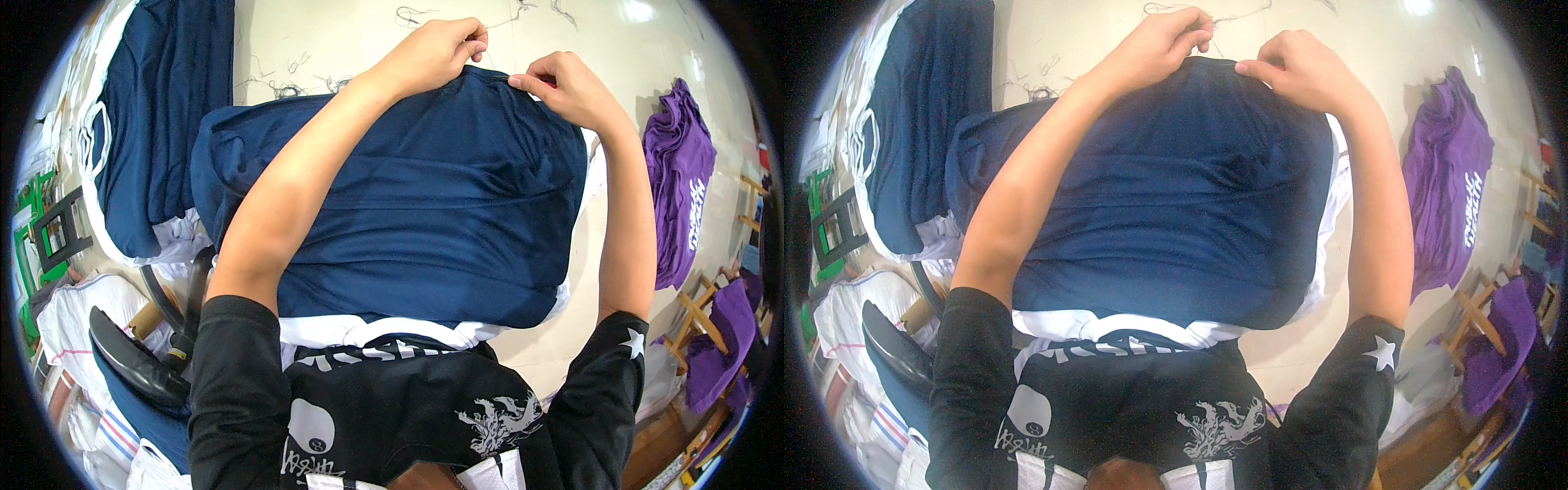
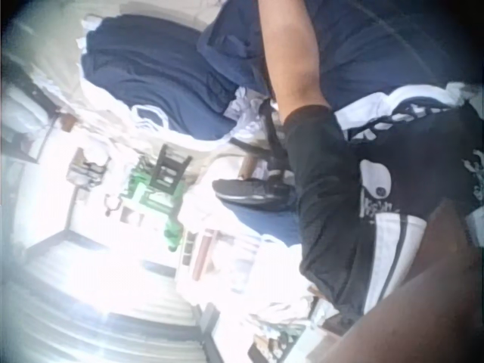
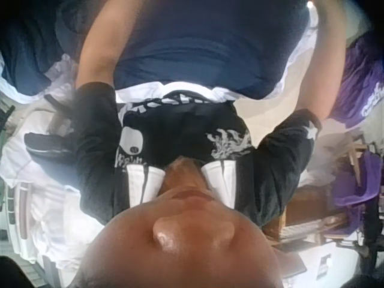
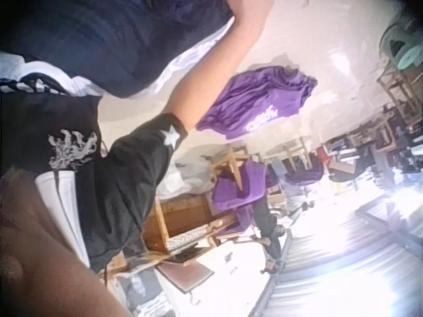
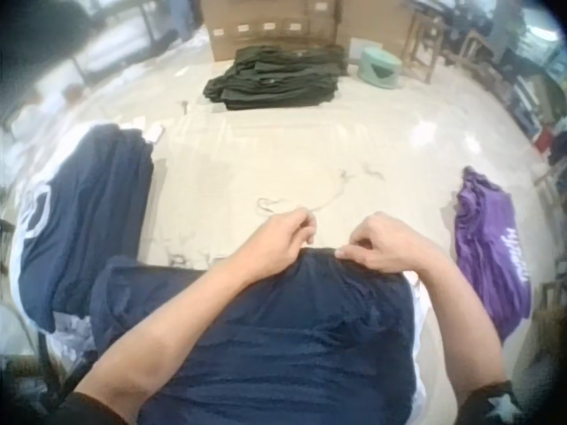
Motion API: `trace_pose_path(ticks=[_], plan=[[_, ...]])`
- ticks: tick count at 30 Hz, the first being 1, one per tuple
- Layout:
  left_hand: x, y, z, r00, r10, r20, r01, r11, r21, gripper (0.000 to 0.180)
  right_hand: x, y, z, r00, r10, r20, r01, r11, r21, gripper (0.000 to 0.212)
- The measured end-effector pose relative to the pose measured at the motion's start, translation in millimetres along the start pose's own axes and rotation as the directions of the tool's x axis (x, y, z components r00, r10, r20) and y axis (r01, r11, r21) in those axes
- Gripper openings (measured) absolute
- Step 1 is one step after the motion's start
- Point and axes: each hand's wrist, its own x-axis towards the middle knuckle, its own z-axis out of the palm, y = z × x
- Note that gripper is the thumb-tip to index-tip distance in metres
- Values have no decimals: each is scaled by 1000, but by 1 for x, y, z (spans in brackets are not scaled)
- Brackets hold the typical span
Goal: The person uses small scissors to trim loose threads from the seams and edges of a navy blue and white shirt. They repeatedly reposition the shirt to access different areas and continue cutting stray threads throughout the clip.
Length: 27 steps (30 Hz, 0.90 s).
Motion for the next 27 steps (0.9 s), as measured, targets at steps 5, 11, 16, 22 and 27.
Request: trace_pose_path(ticks=[5, 11, 16, 22, 27], plan=[[-3, -20, 4, 998, -49, -46, 48, 999, -16, 17, 3, 0, 6, 1000, -3, -5, 3, 999, 34, 51], [-4, -27, 2, 997, -69, -47, 64, 994, -89, 18, 12, 1, 19, 998, -32, -54, 36, 995, 88, 48], [-5, -25, 0, 992, -122, -29, 117, 983, -139, 18, 25, 6, 39, 998, -54, -17, 56, 973, 225, 49], [-3, -25, 3, 994, -107, -31, 103, 987, -126, 18, 27, -4, 47, 993, -103, -63, 115, 967, 227, 48], [1, -40, 5, 990, -123, -64, 119, 991, -61, 20, 30, -8, 40, 997, -79, 21, 75, 988, 138, 48]])
